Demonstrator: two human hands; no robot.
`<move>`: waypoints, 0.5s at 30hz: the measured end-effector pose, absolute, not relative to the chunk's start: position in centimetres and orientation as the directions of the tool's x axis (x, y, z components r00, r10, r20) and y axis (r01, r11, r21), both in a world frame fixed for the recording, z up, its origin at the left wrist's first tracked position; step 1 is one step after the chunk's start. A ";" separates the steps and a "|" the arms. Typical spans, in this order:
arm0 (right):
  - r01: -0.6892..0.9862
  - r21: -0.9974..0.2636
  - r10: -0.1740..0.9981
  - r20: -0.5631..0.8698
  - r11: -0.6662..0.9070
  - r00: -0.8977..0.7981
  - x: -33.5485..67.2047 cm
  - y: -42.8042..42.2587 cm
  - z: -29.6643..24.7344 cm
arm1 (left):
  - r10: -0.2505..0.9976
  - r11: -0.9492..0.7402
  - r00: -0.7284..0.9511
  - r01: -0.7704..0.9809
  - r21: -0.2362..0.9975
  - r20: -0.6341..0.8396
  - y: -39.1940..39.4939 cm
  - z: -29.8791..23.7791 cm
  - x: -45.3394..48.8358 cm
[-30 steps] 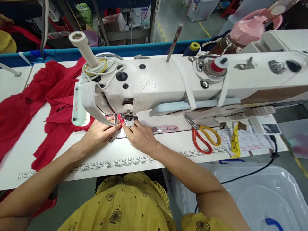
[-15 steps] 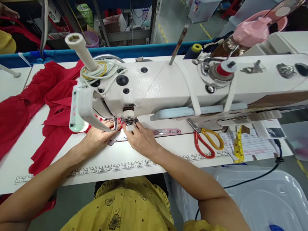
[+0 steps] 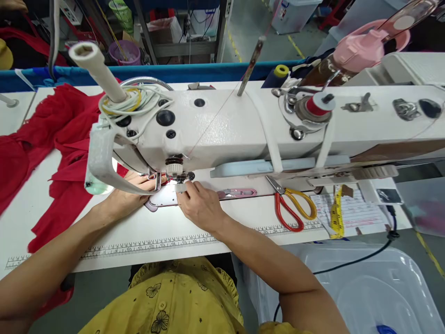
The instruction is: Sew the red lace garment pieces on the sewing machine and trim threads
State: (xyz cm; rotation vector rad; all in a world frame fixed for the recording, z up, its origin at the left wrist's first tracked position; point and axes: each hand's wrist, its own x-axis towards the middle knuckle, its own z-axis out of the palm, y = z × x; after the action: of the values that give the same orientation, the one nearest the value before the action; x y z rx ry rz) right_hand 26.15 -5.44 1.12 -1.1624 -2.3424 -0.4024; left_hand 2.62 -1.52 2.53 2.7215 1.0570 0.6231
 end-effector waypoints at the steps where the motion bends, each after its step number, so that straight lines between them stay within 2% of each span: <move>1: 0.803 0.051 0.652 0.554 0.594 -0.518 26.1 -5.4 1.1 | 0.676 -0.737 0.668 0.610 0.292 0.311 -1.4 2.4 2.5; 8: 0.802 0.072 0.637 0.566 0.593 -0.522 26.2 -5.5 1.1 | 0.743 -0.659 0.631 0.631 0.409 0.222 0.2 1.3 1.9; 15: 0.811 0.064 0.663 0.539 0.582 -0.519 26.1 -5.7 0.8 | 0.843 -0.533 0.500 0.733 0.424 0.197 -0.5 2.1 2.7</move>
State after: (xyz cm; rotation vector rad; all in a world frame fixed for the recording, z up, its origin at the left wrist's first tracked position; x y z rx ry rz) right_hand 26.13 -5.68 0.80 -1.1789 -2.3511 -0.4276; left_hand 2.74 -0.46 2.11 2.4619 1.3302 0.5558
